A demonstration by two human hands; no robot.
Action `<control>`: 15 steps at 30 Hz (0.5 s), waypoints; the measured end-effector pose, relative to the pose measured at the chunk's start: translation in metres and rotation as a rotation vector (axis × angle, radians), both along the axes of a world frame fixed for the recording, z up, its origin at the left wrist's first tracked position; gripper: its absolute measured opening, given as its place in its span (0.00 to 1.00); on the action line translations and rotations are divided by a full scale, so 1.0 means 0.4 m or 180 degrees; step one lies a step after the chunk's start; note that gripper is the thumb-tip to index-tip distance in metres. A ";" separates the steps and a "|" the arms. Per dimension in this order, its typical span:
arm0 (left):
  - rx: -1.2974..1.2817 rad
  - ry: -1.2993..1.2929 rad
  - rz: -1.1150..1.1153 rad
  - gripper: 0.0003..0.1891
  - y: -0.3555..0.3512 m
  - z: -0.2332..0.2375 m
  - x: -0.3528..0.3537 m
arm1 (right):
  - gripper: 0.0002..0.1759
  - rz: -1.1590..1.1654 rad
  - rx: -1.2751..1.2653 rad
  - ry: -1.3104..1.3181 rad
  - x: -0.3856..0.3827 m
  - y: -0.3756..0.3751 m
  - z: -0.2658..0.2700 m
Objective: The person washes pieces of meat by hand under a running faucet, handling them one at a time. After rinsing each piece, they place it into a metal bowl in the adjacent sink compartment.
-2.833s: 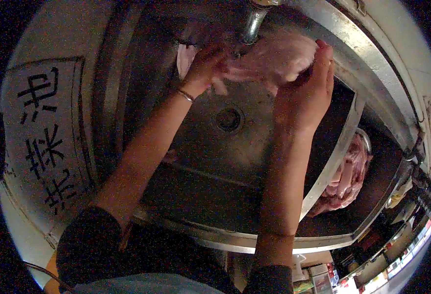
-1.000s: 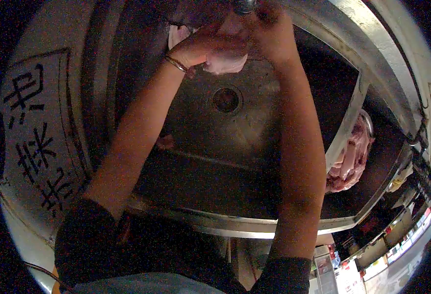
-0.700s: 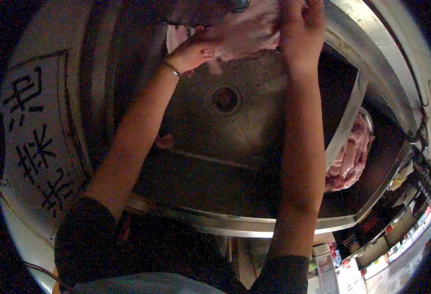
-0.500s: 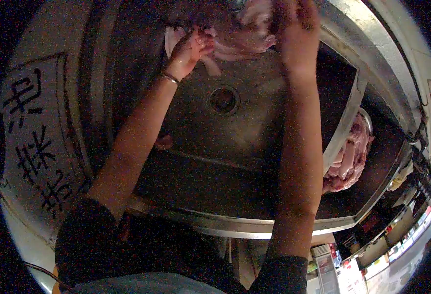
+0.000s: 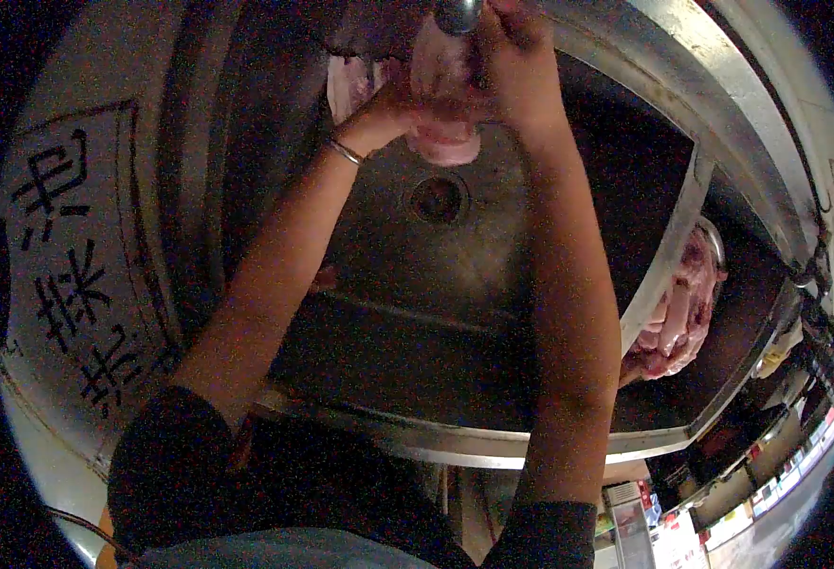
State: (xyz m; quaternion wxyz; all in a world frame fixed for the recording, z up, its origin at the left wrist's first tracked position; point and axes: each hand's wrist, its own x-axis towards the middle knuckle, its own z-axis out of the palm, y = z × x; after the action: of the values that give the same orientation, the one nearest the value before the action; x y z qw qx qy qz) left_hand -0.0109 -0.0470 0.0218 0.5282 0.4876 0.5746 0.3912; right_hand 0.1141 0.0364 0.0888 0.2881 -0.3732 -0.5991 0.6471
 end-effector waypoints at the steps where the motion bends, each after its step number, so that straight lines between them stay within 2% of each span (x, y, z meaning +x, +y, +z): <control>1: -0.0061 -0.0034 -0.0142 0.27 -0.007 -0.023 0.010 | 0.16 -0.0037 0.0009 0.0367 0.009 -0.003 -0.021; 2: -0.0127 -0.0067 -0.0285 0.27 -0.016 -0.049 0.017 | 0.16 -0.0032 0.0008 0.0377 0.009 -0.003 -0.010; 3: -0.0129 -0.0061 -0.0280 0.27 -0.025 -0.077 0.018 | 0.15 -0.0095 0.1477 -0.0446 0.009 -0.006 0.011; 4: -0.0282 -0.1119 -0.0084 0.25 -0.029 -0.105 0.020 | 0.15 -0.0161 0.2942 -0.1290 0.009 -0.007 0.022; 5: -0.0434 -0.2183 0.0116 0.24 -0.030 -0.112 0.022 | 0.15 -0.0161 0.2943 -0.1297 0.005 -0.010 0.019; 6: -0.0434 -0.2191 0.0115 0.24 -0.033 -0.120 0.026 | 0.14 -0.0328 0.0675 0.0394 -0.003 -0.014 0.013; 7: -0.0278 -0.3077 0.0177 0.22 -0.039 -0.127 0.032 | 0.12 -0.0450 -0.1657 0.2014 -0.012 -0.021 0.009; 8: -0.0110 -0.3954 0.0242 0.21 -0.043 -0.127 0.038 | 0.12 -0.0446 -0.1662 0.2019 -0.023 -0.028 0.027; 9: -0.0108 -0.3941 0.0237 0.21 -0.041 -0.123 0.044 | 0.13 -0.0612 -0.2100 0.1957 -0.035 -0.035 0.062; 10: -0.0097 -0.4320 0.0850 0.19 -0.038 -0.120 0.052 | 0.13 -0.0779 -0.2534 0.1882 -0.040 -0.037 0.082; 11: -0.0086 -0.4683 0.1478 0.17 -0.035 -0.117 0.055 | 0.13 -0.0781 -0.2528 0.1886 -0.030 -0.030 0.059; 13: -0.0140 -0.4611 0.1312 0.16 -0.018 -0.119 0.035 | 0.20 -0.0476 -0.2252 0.1950 0.018 -0.012 -0.032; 14: -0.0184 -0.4526 0.1151 0.15 -0.011 -0.116 0.025 | 0.20 -0.0460 -0.2256 0.1949 0.044 -0.012 -0.053; 15: -0.0175 -0.4519 0.1164 0.15 -0.002 -0.096 0.021 | 0.22 -0.0422 -0.1733 0.1313 0.067 -0.014 -0.068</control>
State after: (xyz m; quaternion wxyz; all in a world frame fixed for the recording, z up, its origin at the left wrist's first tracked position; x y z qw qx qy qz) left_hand -0.0024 -0.0477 -0.0168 0.7116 -0.0005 0.1758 0.6802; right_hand 0.1410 0.0309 0.0616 0.3344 -0.3358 -0.3080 0.8250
